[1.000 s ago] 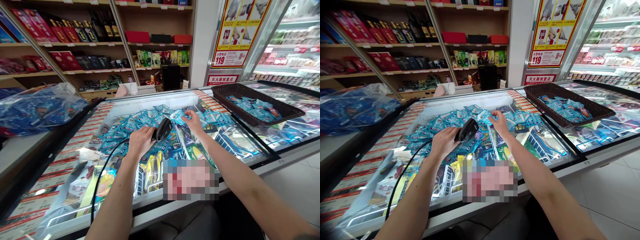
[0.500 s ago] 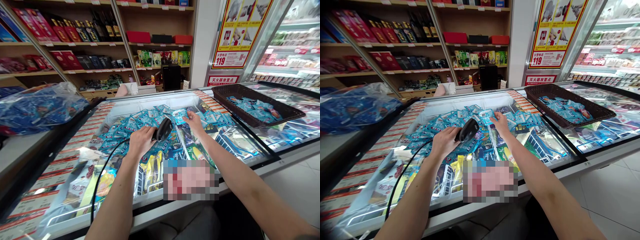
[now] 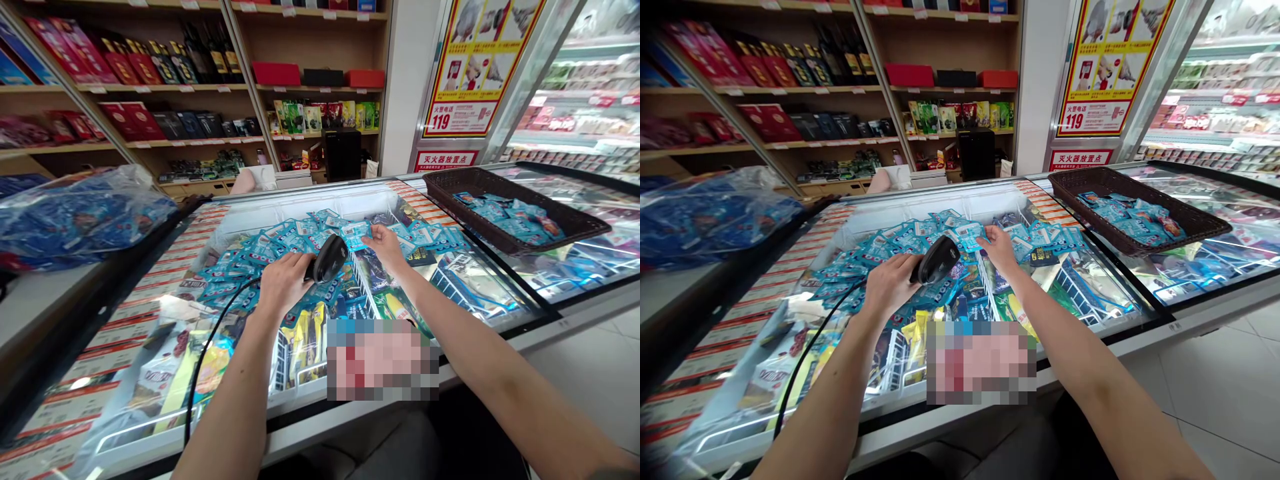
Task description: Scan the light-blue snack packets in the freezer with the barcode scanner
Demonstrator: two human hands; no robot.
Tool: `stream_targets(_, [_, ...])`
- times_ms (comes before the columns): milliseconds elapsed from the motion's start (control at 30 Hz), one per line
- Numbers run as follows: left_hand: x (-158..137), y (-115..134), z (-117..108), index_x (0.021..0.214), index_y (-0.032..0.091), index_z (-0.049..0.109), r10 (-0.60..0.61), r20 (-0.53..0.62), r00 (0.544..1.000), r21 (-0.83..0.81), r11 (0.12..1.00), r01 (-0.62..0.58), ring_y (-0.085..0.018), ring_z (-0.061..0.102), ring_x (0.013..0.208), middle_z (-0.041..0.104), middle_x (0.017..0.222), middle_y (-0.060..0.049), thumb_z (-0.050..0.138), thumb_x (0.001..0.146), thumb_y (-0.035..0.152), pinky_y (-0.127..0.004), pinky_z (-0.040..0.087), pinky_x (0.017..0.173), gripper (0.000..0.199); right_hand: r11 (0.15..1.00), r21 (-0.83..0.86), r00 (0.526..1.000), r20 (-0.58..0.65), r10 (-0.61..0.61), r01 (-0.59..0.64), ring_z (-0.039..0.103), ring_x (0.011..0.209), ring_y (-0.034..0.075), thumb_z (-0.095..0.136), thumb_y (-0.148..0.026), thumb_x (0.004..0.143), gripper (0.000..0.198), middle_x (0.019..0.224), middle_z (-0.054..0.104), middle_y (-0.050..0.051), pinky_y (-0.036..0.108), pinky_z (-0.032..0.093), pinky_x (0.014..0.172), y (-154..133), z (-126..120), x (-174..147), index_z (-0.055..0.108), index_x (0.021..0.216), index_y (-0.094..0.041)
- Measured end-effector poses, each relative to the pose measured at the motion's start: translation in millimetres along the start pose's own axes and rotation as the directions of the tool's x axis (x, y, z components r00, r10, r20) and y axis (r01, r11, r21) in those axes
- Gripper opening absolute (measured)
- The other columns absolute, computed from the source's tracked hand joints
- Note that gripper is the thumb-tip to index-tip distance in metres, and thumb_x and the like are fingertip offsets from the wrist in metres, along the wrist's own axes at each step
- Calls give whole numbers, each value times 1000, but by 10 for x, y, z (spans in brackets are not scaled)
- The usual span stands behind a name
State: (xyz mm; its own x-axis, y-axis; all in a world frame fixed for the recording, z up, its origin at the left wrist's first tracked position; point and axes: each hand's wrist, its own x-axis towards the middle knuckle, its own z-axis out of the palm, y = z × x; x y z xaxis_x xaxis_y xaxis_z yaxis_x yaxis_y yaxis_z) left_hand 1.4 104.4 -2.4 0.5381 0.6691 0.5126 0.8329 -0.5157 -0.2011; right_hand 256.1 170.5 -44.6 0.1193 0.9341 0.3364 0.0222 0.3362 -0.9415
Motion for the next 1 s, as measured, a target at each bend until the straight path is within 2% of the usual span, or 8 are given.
stream_targets(167, [10, 6, 6, 105, 21, 54, 19, 10, 1000, 5, 1000, -19, -22, 57, 92, 65, 93, -5, 51, 81, 31, -31, 41, 66, 27, 1000, -12, 1000, -14, 21, -21, 61, 76, 18, 67, -42, 63, 35, 80, 66, 1, 30, 51, 64, -15, 6, -5, 56, 88, -21])
stream_targets(500, [13, 26, -13, 106, 21, 55, -2, 34, 999, -16, 1000, 3, -23, 57, 94, 65, 94, -7, 52, 80, 31, -31, 42, 67, 29, 999, -32, 1000, -1, 30, -31, 61, 77, 19, 66, -41, 65, 33, 82, 66, 2, 33, 52, 65, -11, 5, -5, 57, 89, -21])
stream_targets(600, [14, 28, -12, 107, 21, 55, -7, 29, 1000, -23, 1000, 8, -23, 57, 95, 65, 95, -7, 52, 80, 30, -31, 42, 68, 29, 999, -43, 1000, -15, 8, -9, 61, 76, 18, 66, -41, 65, 32, 79, 66, 1, 33, 52, 68, -22, 9, -10, 57, 88, -21])
stream_targets(733, [8, 10, 7, 108, 22, 54, -9, 30, 1000, -16, 1000, 10, -23, 57, 95, 65, 94, -6, 52, 80, 29, -31, 41, 67, 29, 997, -52, 998, -17, -60, 59, 62, 78, 18, 63, -40, 69, 33, 85, 66, 4, 33, 50, 73, -33, -37, 20, 55, 93, -19])
stream_targets(833, [-4, -16, 25, 109, 22, 54, -20, 30, 999, 1, 1000, 20, -23, 57, 93, 64, 94, -6, 52, 80, 30, -31, 41, 68, 30, 973, -211, 988, -101, -115, 92, 61, 77, 19, 60, -36, 72, 41, 88, 66, 5, 34, 49, 73, -30, -138, 58, 50, 107, -18])
stream_targets(900, [-12, -32, 35, 109, 22, 54, -25, 28, 999, 9, 1000, 25, -23, 57, 94, 64, 95, -6, 52, 80, 30, -32, 41, 68, 30, 916, -389, 971, -166, -174, 98, 61, 80, 20, 58, -33, 74, 45, 91, 65, 6, 36, 47, 76, -28, -221, 71, 47, 115, -18])
stream_targets(1000, [-19, -45, 42, 109, 22, 53, -29, 26, 999, 18, 999, 29, -23, 57, 95, 64, 95, -6, 52, 80, 29, -32, 42, 69, 30, 807, -585, 954, -187, -236, 85, 59, 90, 22, 52, -26, 78, 44, 101, 63, 9, 37, 43, 84, -32, -328, 63, 44, 121, -17])
